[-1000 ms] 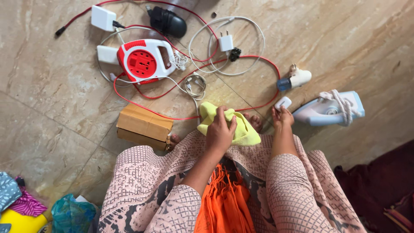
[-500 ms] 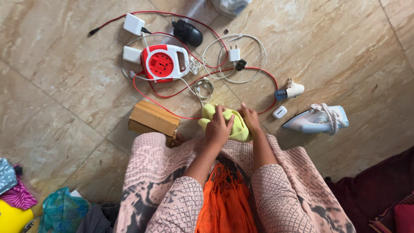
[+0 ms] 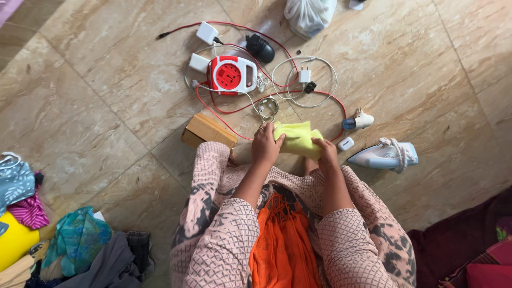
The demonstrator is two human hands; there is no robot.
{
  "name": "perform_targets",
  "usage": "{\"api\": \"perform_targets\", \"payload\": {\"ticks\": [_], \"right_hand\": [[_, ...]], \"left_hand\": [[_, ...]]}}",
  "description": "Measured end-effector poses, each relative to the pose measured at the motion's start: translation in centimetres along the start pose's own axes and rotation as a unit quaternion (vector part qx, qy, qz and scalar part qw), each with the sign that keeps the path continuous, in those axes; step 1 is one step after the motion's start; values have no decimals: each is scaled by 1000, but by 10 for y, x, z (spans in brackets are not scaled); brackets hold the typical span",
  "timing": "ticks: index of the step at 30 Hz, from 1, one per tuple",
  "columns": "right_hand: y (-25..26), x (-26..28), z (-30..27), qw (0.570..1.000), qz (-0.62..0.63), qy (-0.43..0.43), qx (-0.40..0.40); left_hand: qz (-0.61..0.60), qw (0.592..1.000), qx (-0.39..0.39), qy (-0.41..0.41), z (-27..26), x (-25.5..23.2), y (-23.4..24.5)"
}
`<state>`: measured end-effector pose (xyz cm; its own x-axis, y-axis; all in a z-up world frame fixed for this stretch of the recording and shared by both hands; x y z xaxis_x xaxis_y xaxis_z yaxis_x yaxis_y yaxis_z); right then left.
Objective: The person cleans a power adapter and cable using a yellow cloth while sitting on the floor.
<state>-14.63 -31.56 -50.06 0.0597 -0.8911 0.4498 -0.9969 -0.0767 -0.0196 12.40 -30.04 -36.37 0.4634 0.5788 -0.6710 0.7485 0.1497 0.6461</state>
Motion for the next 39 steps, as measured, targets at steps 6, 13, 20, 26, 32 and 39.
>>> {"api": "perform_targets", "payload": {"ticks": [6,13,20,26,32,39], "right_hand": [[-1,48,-33,998,-29,60,-14],[-12,103,-76,965,-181,191,7],[-27,150,-187,852,-451,262,-55],[-115,162,-249,792,-431,396,176],[-87,136,-196,844,-427,266,183],[-53,127,-129,966,-94,191,149]], "left_hand": [[4,1000,-1,3,-13,-19,49],[-64,994,43,-79,-56,-67,101],[-192,964,126,-135,-101,-117,108],[-197,948,152,-197,-106,-143,116],[-175,964,187,-70,-85,-106,95],[-35,994,57,-83,-41,-82,72]]}}
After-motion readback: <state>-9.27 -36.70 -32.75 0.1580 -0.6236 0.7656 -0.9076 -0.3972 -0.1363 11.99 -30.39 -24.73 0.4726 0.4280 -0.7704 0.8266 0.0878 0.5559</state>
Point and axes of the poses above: each hand's wrist, its own z-axis towards the middle knuckle, its own y-axis out of the back of the hand, x = y × z, the point moved 10 cm from there along z, towards the middle knuckle, and after that the axes turned 8 degrees about -z, right-handed, at the moved point
